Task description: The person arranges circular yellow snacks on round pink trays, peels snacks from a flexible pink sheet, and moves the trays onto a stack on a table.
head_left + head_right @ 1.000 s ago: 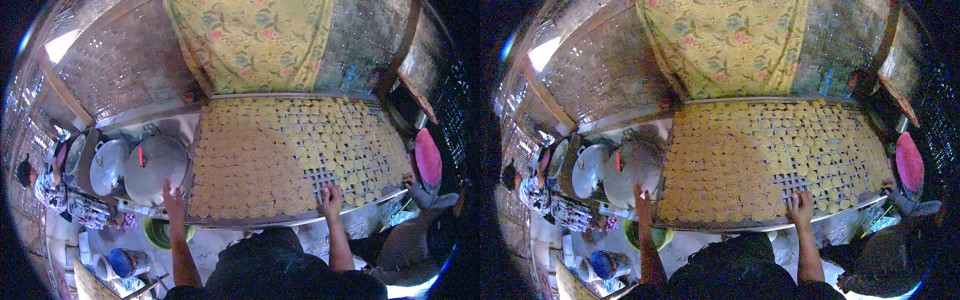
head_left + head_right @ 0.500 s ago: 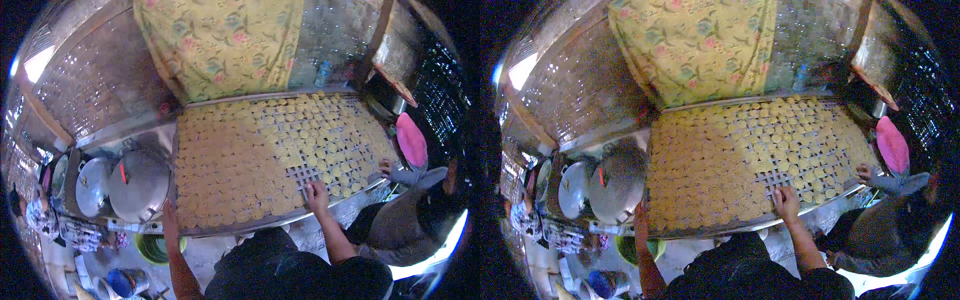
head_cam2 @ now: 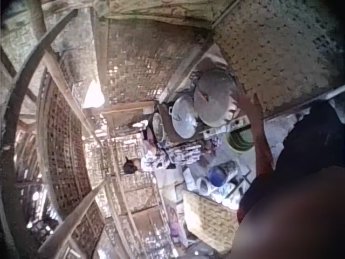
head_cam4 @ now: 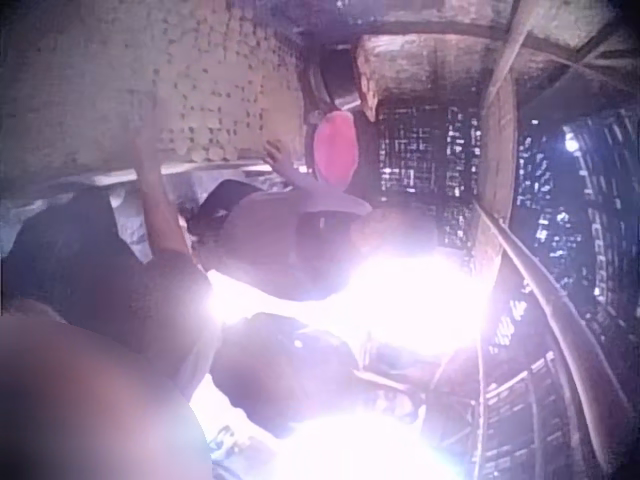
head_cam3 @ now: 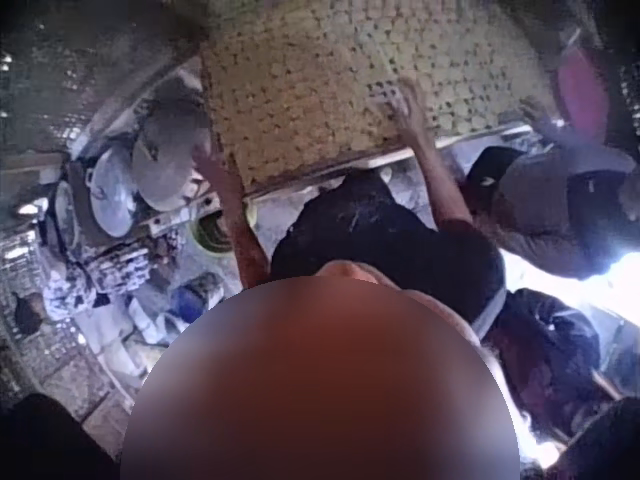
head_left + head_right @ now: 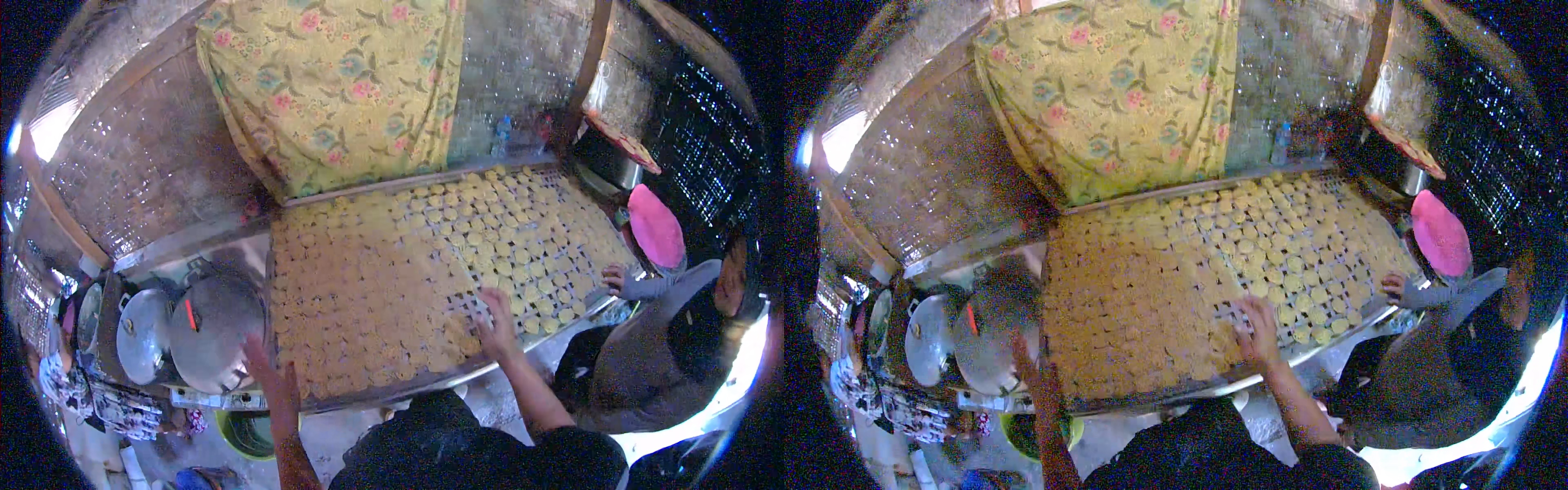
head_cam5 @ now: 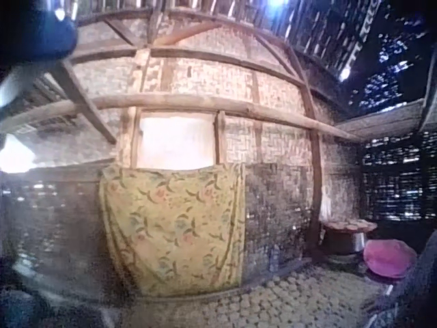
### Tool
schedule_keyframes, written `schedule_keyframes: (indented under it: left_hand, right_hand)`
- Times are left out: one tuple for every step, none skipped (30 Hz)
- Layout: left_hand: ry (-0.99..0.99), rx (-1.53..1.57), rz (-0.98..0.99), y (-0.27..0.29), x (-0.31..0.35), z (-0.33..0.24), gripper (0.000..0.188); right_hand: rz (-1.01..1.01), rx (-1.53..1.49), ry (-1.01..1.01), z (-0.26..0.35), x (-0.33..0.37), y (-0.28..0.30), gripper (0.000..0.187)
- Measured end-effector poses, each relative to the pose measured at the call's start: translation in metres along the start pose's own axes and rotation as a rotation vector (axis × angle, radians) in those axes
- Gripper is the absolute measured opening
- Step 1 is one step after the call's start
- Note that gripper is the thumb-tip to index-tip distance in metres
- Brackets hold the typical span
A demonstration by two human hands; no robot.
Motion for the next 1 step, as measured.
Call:
schedule_keyframes:
  left_hand:
    - [-0.027,0.017,0.023,0.0096,0.0074,0.0046,0.081]
  right_hand:
    - [0.043,-0.138,-0.127,0.0131,0.0078,0.0030,0.055]
Point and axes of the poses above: each hand's wrist, its own x-axis away from the middle knuckle, its own y-axis out of the back of the hand, z = x × y, the point moved 2 cm from there along -x, towards the middle knuckle, and after that the axes turned 5 degrees about -x, right-handed, at the moved point
